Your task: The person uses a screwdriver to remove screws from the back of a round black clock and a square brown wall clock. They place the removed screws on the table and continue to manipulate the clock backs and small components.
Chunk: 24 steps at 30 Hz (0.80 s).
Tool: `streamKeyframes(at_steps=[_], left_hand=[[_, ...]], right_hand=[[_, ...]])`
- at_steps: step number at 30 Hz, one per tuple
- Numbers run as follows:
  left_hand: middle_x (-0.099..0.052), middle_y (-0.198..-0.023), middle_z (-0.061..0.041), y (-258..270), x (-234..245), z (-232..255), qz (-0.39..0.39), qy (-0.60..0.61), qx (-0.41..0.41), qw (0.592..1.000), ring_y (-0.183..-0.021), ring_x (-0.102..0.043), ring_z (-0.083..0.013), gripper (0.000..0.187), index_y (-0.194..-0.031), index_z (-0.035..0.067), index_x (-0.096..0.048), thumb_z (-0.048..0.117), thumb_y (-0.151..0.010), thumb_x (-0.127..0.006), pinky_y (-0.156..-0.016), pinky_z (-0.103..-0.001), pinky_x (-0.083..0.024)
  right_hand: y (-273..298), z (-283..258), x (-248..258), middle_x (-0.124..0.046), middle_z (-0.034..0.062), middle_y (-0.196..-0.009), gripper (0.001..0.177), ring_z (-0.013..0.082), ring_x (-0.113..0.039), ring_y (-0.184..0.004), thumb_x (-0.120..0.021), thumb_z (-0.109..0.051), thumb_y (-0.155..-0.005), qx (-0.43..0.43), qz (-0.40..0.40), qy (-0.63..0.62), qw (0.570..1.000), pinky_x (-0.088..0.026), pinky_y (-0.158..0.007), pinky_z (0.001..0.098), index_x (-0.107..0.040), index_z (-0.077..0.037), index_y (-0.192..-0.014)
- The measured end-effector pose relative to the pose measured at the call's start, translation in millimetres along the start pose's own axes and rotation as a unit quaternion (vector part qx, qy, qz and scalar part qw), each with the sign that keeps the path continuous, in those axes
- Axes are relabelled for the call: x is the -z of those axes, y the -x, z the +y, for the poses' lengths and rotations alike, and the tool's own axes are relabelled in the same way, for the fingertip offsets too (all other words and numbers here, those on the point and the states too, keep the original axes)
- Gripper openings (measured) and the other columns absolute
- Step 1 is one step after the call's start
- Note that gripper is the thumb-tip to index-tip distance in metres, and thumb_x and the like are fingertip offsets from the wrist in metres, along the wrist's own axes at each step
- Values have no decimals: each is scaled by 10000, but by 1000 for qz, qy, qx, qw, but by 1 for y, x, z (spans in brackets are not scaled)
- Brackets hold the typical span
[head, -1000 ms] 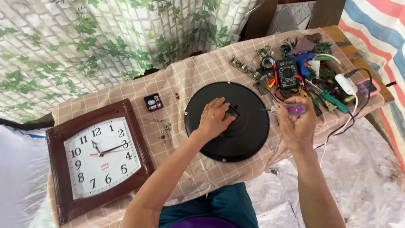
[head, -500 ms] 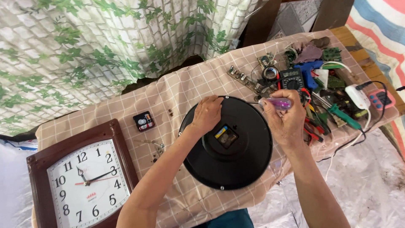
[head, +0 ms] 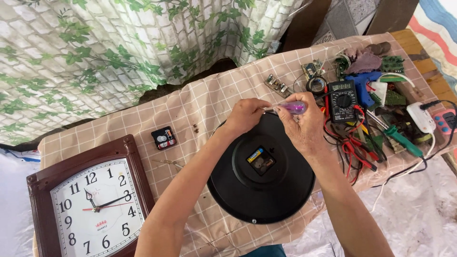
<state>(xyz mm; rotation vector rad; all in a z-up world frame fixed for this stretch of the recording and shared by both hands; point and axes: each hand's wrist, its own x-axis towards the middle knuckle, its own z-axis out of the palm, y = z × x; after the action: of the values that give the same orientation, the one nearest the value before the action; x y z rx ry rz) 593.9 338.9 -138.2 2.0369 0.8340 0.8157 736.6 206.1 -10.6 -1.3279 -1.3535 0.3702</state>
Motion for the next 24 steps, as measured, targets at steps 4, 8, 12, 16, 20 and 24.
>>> streamKeyframes(at_steps=[4,8,12,16,20,24], left_hand=[[-796,-996,-11,-2,-10,-1,-4,6,19,1000,-1025,-733,-291,291,-1081,258,-803,115,-850,-698,-916,-437,-583],[-802,-943,-34,-4,-8,4,-15,31,47,998,-991,-745,-305,247,-1050,217,-812,129,-832,-736,-889,-437,-587],[-804,-927,-17,-6,-8,9,-28,38,79,996,-987,-750,-291,232,-1044,223,-813,161,-829,-749,-877,-425,-591],[-806,-922,-35,-9,-6,9,-38,45,82,995,-967,-762,-297,217,-1036,217,-818,152,-845,-738,-865,-415,-589],[-790,-944,-102,-3,9,35,-18,37,84,996,-966,-749,-332,261,-1113,193,-787,146,-875,-690,-833,-438,-599],[-746,-1099,-184,-7,27,59,75,122,24,989,-1072,-734,-335,601,-1431,163,-595,102,-841,-694,-912,-451,-614]], right_hand=[[0,8,-2,-644,249,-906,289,284,-716,-808,-814,-142,-960,-32,-1,-16,999,-587,-597,386,-615,9,-1107],[-3,8,0,-664,265,-917,290,303,-731,-727,-806,-159,-968,-53,-6,-4,999,-570,-527,336,-617,-14,-1133],[-4,15,1,-669,301,-944,281,344,-729,-705,-783,-161,-991,-58,-18,5,998,-564,-509,351,-597,-7,-1134],[-11,16,2,-652,290,-947,280,309,-732,-727,-776,-144,-997,-75,-34,-11,997,-579,-529,363,-595,-9,-1163],[-15,11,-1,-678,253,-859,277,338,-727,-722,-795,-125,-961,-73,-48,37,995,-548,-498,332,-617,-14,-1142],[-23,9,0,-677,272,-854,280,341,-726,-684,-812,-153,-932,-87,-45,70,993,-552,-507,385,-636,-5,-1091]])
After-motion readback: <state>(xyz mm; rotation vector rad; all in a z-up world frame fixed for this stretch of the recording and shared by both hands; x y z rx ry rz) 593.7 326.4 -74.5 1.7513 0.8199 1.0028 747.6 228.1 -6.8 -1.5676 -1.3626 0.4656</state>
